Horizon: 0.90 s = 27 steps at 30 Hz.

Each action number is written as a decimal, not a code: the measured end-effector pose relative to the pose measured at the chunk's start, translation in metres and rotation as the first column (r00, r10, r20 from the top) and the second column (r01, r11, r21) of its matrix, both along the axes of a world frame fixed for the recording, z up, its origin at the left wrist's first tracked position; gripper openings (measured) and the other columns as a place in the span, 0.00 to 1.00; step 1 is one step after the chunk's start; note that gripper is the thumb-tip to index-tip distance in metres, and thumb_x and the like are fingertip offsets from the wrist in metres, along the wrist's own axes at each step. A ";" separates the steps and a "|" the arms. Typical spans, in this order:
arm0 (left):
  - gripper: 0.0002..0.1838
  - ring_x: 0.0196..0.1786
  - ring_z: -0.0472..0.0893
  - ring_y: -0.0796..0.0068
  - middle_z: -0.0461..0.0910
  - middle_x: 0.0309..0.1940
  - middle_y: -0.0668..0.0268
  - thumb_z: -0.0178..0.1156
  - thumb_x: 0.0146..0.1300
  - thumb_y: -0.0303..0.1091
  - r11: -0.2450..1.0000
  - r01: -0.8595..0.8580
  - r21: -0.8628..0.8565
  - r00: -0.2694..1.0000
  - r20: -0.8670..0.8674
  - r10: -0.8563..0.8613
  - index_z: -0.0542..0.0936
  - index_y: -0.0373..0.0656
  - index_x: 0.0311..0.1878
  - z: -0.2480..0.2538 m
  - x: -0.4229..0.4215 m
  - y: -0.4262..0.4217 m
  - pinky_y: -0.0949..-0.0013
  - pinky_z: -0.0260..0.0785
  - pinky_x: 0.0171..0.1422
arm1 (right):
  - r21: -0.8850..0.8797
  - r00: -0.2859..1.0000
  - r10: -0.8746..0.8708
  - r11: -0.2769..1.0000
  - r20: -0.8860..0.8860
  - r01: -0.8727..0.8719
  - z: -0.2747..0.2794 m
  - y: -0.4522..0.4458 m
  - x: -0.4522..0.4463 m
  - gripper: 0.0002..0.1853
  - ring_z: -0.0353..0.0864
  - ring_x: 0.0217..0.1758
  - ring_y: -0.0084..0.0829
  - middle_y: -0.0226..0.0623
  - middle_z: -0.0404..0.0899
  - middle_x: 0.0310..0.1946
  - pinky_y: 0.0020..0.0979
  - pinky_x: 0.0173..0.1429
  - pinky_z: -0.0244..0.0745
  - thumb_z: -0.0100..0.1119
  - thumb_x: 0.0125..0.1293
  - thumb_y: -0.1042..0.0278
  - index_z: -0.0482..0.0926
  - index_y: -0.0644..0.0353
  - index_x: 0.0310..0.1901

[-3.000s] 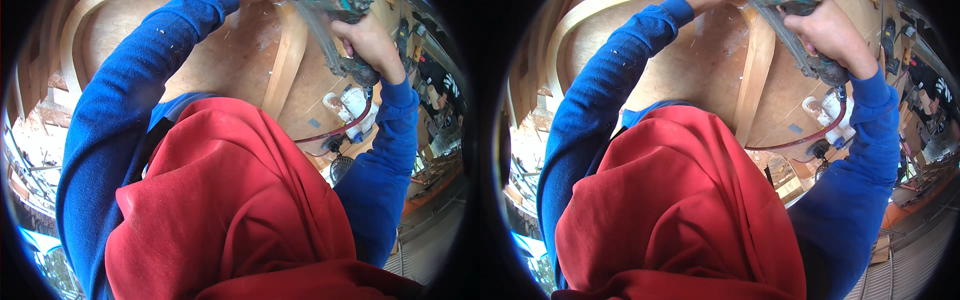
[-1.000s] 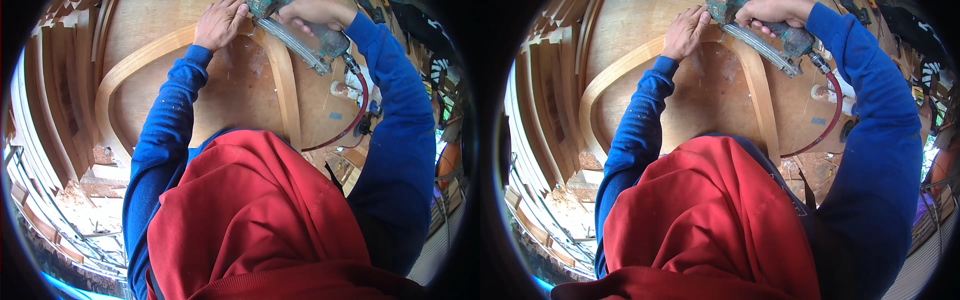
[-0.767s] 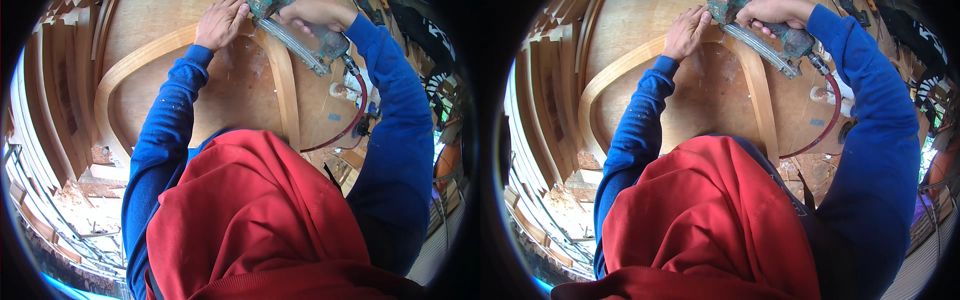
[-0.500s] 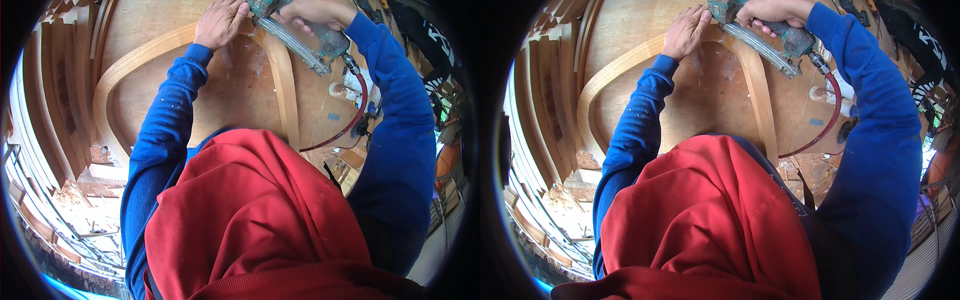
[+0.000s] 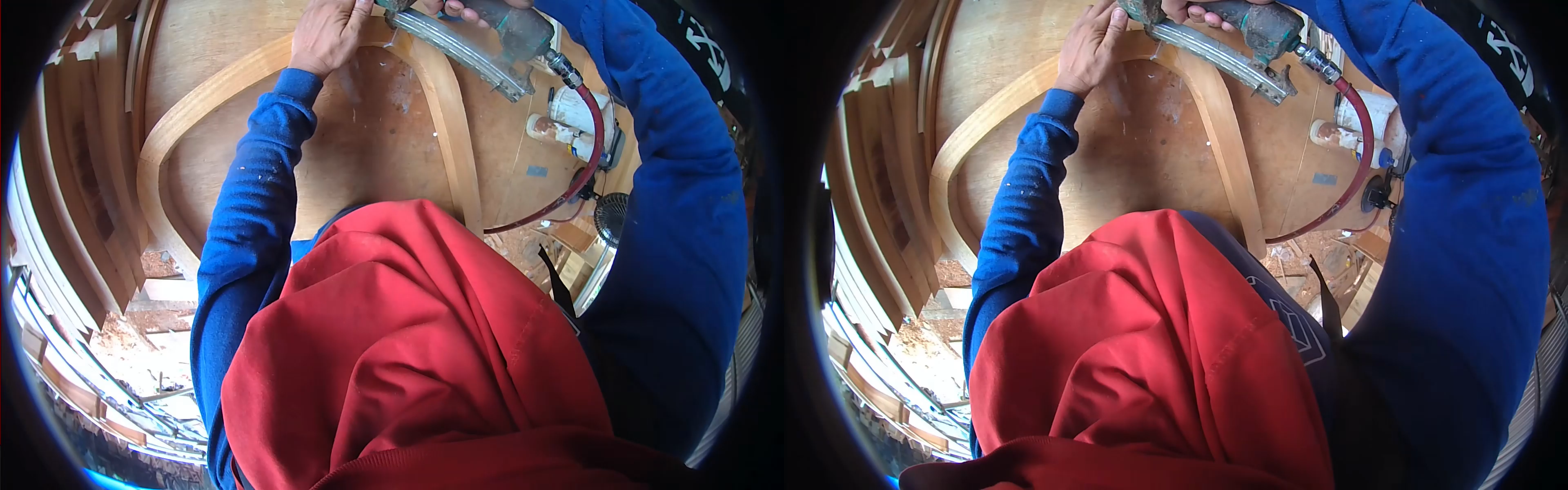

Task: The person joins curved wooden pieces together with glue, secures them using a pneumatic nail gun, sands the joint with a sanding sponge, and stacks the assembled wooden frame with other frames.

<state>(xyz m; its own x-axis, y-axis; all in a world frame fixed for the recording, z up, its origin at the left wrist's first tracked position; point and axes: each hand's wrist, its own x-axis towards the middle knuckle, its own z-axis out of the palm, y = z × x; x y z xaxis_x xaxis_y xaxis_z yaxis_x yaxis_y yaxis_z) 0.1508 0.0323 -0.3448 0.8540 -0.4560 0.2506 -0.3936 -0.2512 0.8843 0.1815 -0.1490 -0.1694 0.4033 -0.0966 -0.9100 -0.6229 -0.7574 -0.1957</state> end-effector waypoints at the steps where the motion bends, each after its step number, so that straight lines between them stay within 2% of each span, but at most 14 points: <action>1: 0.23 0.64 0.76 0.40 0.77 0.61 0.44 0.44 0.83 0.44 1.000 0.017 -0.013 0.999 -0.031 -0.017 0.78 0.35 0.63 0.004 0.000 0.001 0.51 0.69 0.69 | -0.003 1.000 -0.001 1.000 0.007 0.001 0.001 0.001 -0.001 0.09 0.72 0.17 0.28 0.33 0.72 0.17 0.33 0.22 0.72 0.61 0.63 0.72 0.77 0.63 0.25; 7: 0.23 0.62 0.76 0.40 0.76 0.61 0.45 0.44 0.83 0.44 0.999 0.015 -0.033 0.998 0.059 -0.013 0.78 0.35 0.62 0.001 0.001 0.001 0.52 0.69 0.67 | -0.037 0.999 -0.016 0.999 0.035 0.017 0.003 0.006 -0.006 0.10 0.71 0.17 0.28 0.33 0.72 0.17 0.33 0.23 0.71 0.61 0.62 0.72 0.75 0.61 0.24; 11: 0.23 0.66 0.72 0.38 0.74 0.63 0.45 0.44 0.83 0.44 0.998 0.009 0.063 0.992 0.126 -0.017 0.79 0.36 0.61 -0.003 0.000 -0.001 0.49 0.64 0.72 | -0.003 0.999 -0.039 0.999 0.018 0.039 -0.002 0.003 -0.009 0.11 0.71 0.16 0.28 0.33 0.72 0.16 0.34 0.22 0.71 0.61 0.62 0.72 0.74 0.60 0.23; 15: 0.23 0.68 0.70 0.39 0.72 0.66 0.45 0.44 0.82 0.44 0.996 0.081 0.025 0.992 0.098 -0.083 0.79 0.38 0.63 -0.006 0.003 0.002 0.49 0.63 0.74 | 0.008 0.995 -0.031 1.000 0.095 0.030 0.007 0.005 -0.018 0.11 0.71 0.16 0.28 0.33 0.71 0.16 0.34 0.22 0.70 0.60 0.61 0.74 0.74 0.60 0.22; 17: 0.24 0.69 0.69 0.39 0.71 0.66 0.45 0.44 0.82 0.45 0.995 0.097 0.026 0.991 0.090 -0.099 0.78 0.39 0.65 0.001 0.004 0.000 0.49 0.63 0.75 | 0.118 0.987 -0.110 0.988 0.119 0.096 0.003 -0.005 -0.028 0.11 0.72 0.17 0.27 0.33 0.72 0.16 0.34 0.22 0.70 0.60 0.63 0.75 0.75 0.60 0.22; 19: 0.26 0.66 0.72 0.39 0.72 0.65 0.43 0.44 0.82 0.48 0.998 0.048 -0.051 0.994 0.102 -0.043 0.76 0.40 0.69 -0.005 -0.001 -0.004 0.49 0.64 0.74 | 0.237 0.967 -0.190 0.960 0.169 0.148 0.003 -0.015 -0.043 0.10 0.72 0.17 0.26 0.33 0.73 0.16 0.33 0.22 0.70 0.61 0.64 0.75 0.76 0.61 0.23; 20: 0.26 0.65 0.73 0.39 0.72 0.64 0.41 0.44 0.82 0.48 0.998 0.031 -0.057 0.995 0.092 -0.025 0.76 0.40 0.70 -0.010 -0.002 -0.006 0.48 0.65 0.74 | 0.177 0.968 -0.212 0.966 0.132 0.188 0.012 -0.019 -0.054 0.09 0.73 0.18 0.25 0.32 0.75 0.17 0.32 0.23 0.71 0.61 0.65 0.74 0.79 0.61 0.26; 21: 0.27 0.64 0.74 0.38 0.72 0.64 0.40 0.43 0.82 0.49 0.998 0.012 -0.059 0.997 0.077 -0.008 0.76 0.40 0.70 -0.012 -0.002 -0.005 0.48 0.65 0.74 | 0.026 0.974 0.004 1.000 0.228 -0.010 0.021 -0.024 -0.067 0.08 0.74 0.17 0.25 0.32 0.77 0.17 0.32 0.23 0.71 0.61 0.65 0.72 0.80 0.62 0.28; 22: 0.23 0.58 0.77 0.43 0.76 0.58 0.43 0.52 0.79 0.44 0.996 -0.021 -0.091 0.984 0.172 0.037 0.76 0.43 0.70 -0.011 -0.002 -0.005 0.50 0.69 0.71 | 0.073 0.957 0.024 0.996 0.290 -0.047 0.034 -0.025 -0.085 0.07 0.75 0.21 0.25 0.30 0.76 0.19 0.31 0.30 0.71 0.62 0.65 0.71 0.79 0.60 0.29; 23: 0.24 0.58 0.78 0.46 0.78 0.57 0.47 0.51 0.79 0.46 0.994 -0.014 -0.113 0.981 0.192 0.036 0.76 0.43 0.69 -0.010 -0.002 -0.003 0.52 0.69 0.69 | 0.007 0.949 0.167 0.985 0.268 -0.175 0.049 -0.026 -0.099 0.20 0.69 0.15 0.18 0.25 0.73 0.17 0.26 0.24 0.67 0.61 0.65 0.66 0.84 0.66 0.57; 24: 0.25 0.58 0.78 0.49 0.80 0.55 0.51 0.49 0.79 0.48 0.990 -0.005 -0.139 0.976 0.213 0.035 0.77 0.42 0.68 -0.007 0.000 -0.004 0.53 0.69 0.67 | 0.011 0.905 0.177 0.981 0.388 -0.196 0.061 -0.031 -0.118 0.12 0.71 0.11 0.21 0.32 0.77 0.16 0.29 0.21 0.71 0.68 0.61 0.64 0.81 0.67 0.31; 25: 0.25 0.58 0.79 0.52 0.81 0.54 0.55 0.48 0.80 0.50 0.986 0.006 -0.168 0.972 0.231 0.033 0.77 0.41 0.67 -0.005 0.000 -0.005 0.55 0.69 0.65 | -0.100 0.890 0.216 0.976 0.401 -0.192 0.090 -0.018 -0.135 0.18 0.77 0.17 0.27 0.36 0.80 0.19 0.34 0.28 0.76 0.71 0.58 0.62 0.82 0.70 0.41; 27: 0.28 0.58 0.79 0.55 0.82 0.54 0.53 0.52 0.77 0.51 0.981 -0.022 -0.192 0.964 0.255 0.071 0.76 0.39 0.68 -0.002 -0.005 -0.003 0.56 0.71 0.65 | -0.159 0.752 0.394 0.916 0.528 -0.368 0.117 -0.027 -0.163 0.22 0.80 0.23 0.37 0.38 0.82 0.24 0.39 0.34 0.77 0.73 0.55 0.64 0.82 0.67 0.49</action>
<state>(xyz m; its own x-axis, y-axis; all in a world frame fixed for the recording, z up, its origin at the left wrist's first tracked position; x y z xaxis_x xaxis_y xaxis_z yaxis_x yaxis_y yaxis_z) 0.1462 0.0295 -0.3469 0.7674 -0.3416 0.5425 -0.6073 -0.1161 0.7859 0.0184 -0.1758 -0.0519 0.8360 0.1387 -0.5309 -0.0828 -0.9246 -0.3718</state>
